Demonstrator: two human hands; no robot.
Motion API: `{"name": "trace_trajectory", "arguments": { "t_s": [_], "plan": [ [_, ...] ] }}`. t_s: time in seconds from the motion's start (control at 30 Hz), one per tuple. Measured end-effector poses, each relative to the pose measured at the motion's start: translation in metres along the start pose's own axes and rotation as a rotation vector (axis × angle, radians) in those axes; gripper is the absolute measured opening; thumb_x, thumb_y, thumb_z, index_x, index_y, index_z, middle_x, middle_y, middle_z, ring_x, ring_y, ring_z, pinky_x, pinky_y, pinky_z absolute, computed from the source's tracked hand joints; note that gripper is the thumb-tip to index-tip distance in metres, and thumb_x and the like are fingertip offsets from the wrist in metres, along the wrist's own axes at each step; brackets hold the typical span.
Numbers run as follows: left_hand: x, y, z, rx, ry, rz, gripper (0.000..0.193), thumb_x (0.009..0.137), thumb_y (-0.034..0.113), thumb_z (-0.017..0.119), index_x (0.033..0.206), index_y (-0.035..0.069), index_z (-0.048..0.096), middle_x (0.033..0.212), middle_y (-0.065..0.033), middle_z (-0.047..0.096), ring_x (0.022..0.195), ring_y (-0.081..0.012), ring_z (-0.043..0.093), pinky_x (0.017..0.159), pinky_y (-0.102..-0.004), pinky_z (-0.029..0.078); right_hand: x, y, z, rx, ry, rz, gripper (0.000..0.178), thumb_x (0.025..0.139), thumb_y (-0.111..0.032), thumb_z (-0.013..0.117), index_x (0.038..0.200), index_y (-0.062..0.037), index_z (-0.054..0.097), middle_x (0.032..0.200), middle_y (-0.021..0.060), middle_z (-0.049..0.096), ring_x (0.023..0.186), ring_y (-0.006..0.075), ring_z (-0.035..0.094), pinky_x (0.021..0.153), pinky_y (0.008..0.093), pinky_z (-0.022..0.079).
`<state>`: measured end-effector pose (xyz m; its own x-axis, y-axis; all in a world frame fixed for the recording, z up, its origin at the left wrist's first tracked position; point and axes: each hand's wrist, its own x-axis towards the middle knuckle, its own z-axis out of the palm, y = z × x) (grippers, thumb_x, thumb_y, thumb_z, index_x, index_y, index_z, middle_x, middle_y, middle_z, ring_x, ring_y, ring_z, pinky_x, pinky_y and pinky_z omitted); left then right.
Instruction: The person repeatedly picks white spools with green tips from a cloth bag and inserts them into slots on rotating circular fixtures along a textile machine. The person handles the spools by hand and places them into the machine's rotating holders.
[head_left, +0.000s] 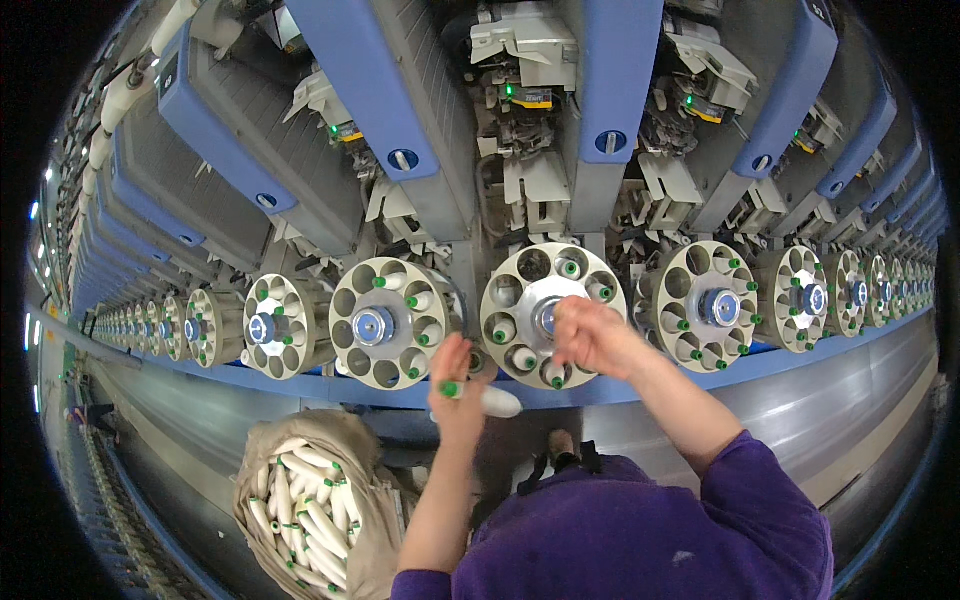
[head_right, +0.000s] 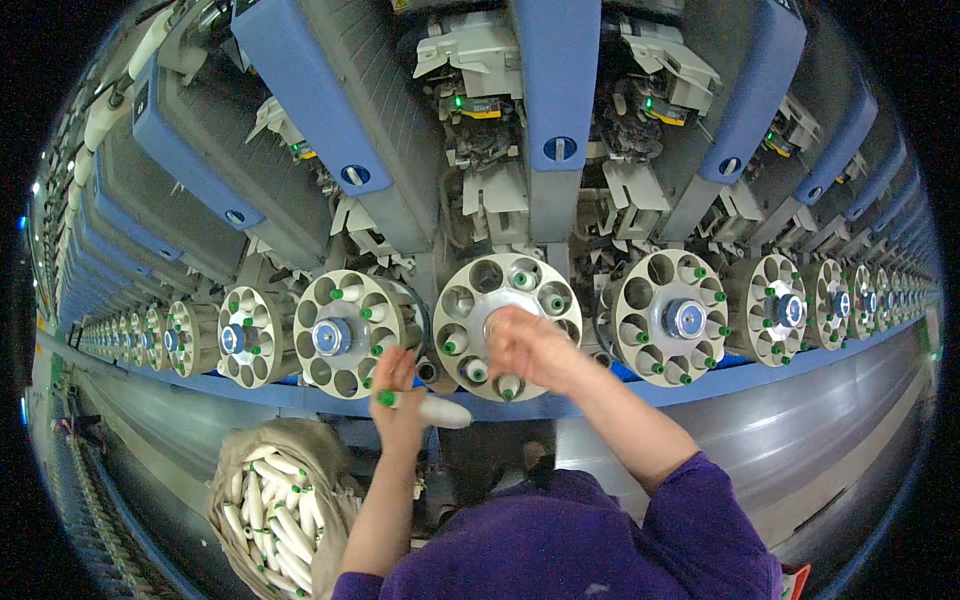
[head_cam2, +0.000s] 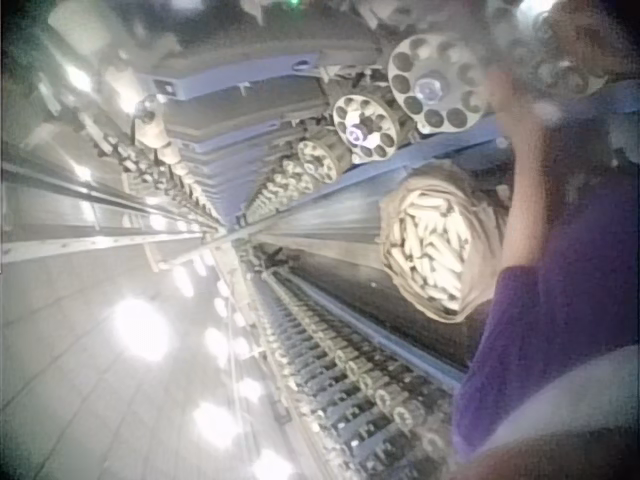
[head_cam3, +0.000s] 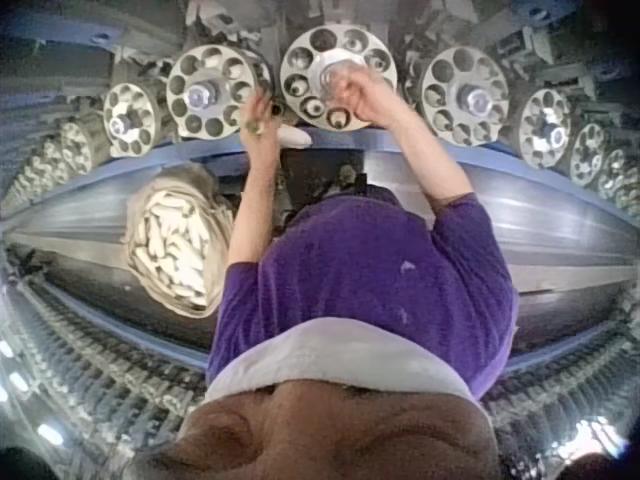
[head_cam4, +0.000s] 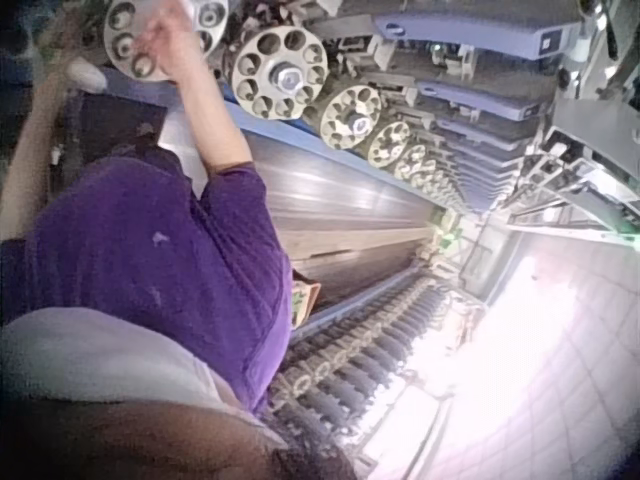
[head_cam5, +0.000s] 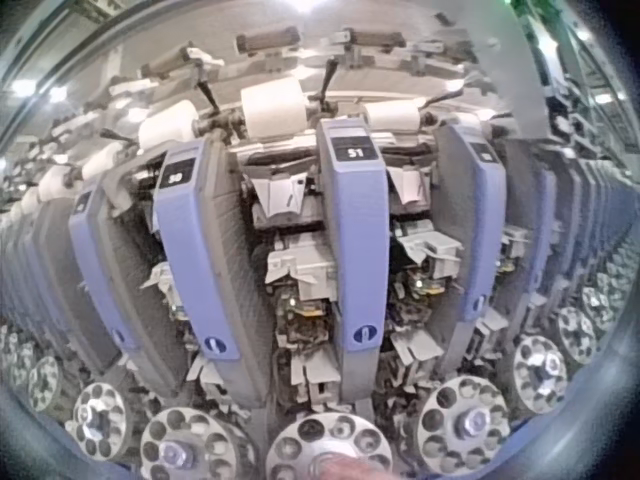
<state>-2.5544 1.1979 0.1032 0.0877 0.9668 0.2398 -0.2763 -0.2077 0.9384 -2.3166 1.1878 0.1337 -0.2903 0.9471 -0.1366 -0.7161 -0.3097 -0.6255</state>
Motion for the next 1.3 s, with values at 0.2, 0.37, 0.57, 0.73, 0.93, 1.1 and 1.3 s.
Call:
{"name": "trace_trajectory", "arguments": {
  "t_s": [0.2,0.37,0.57,0.73,0.93,1.1,1.3],
  "plan": [
    [0.005,0.021,-0.021,-0.188,0.163,-0.260,0.058,0.082,-0.009,0.049,0.137,0.005,0.040,0.116,-0.0118,0.056,0.114,-0.0239,0.055,0.100,-0.0380,0.043,0.032,-0.024,-0.029,-1.443,0.263,-0.256,0.017,0.089,-0.024,0.061,0.098,-0.0099,0.059,0.089,0.0038,0.064,0.087,0.0214,0.065,0.076,0.0364,0.053],
    [0.012,0.033,-0.019,-0.409,0.252,-0.267,0.074,0.072,-0.008,0.049,0.142,0.008,0.031,0.114,-0.0129,0.059,0.116,-0.0316,0.054,0.102,-0.0483,0.040,0.022,-0.033,0.001,-1.894,0.094,-0.192,0.021,0.085,-0.026,0.064,0.098,-0.0103,0.067,0.101,0.0084,0.067,0.095,0.0285,0.064,0.083,0.0370,0.050],
    [0.013,0.048,-0.014,-0.503,0.137,-0.195,0.075,0.071,-0.002,0.050,0.142,0.012,0.032,0.118,-0.0107,0.059,0.119,-0.0300,0.052,0.105,-0.0487,0.035,0.024,0.005,0.052,-1.440,-0.312,-0.165,0.028,0.089,-0.028,0.059,0.106,-0.0079,0.067,0.098,0.0137,0.068,0.089,0.0308,0.065,0.078,0.0383,0.051],
    [0.011,0.050,-0.010,-0.492,0.072,-0.173,0.073,0.069,-0.003,0.050,0.139,0.011,0.036,0.120,-0.0097,0.058,0.125,-0.0293,0.047,0.106,-0.0467,0.034,0.033,0.029,0.063,-1.389,-0.430,-0.266,0.027,0.090,-0.028,0.058,0.109,-0.0107,0.067,0.096,0.0146,0.068,0.084,0.0314,0.066,0.074,0.0394,0.052],
    [0.014,0.048,-0.014,-0.407,0.092,-0.310,0.068,0.066,-0.006,0.049,0.133,0.007,0.043,0.117,-0.0099,0.058,0.119,-0.0273,0.050,0.104,-0.0442,0.037,0.040,0.036,0.068,-1.606,-0.484,-0.349,0.022,0.091,-0.026,0.056,0.100,-0.0093,0.067,0.089,0.0130,0.067,0.077,0.0273,0.066,0.067,0.0366,0.051],
    [0.025,0.049,-0.020,-0.311,0.005,-0.423,0.063,0.069,-0.009,0.050,0.130,0.005,0.048,0.113,-0.0107,0.059,0.111,-0.0259,0.055,0.091,-0.0409,0.048,0.035,0.049,0.075,-0.644,-0.200,0.117,0.019,0.098,-0.022,0.047,0.098,-0.0043,0.055,0.071,0.0016,0.056,0.057,0.0116,0.054,0.056,0.0279,0.045],
    [0.062,0.058,-0.014,-0.199,0.059,-0.254,0.049,0.083,-0.006,0.052,0.129,0.006,0.048,0.104,-0.0059,0.060,0.098,-0.0207,0.061,0.081,-0.0379,0.054,0.005,0.027,0.046,-0.531,-0.236,0.309,0.016,0.099,-0.021,0.049,0.099,-0.0050,0.052,0.081,0.0012,0.056,0.066,0.0085,0.053,0.058,0.0256,0.045]
  ]
}}
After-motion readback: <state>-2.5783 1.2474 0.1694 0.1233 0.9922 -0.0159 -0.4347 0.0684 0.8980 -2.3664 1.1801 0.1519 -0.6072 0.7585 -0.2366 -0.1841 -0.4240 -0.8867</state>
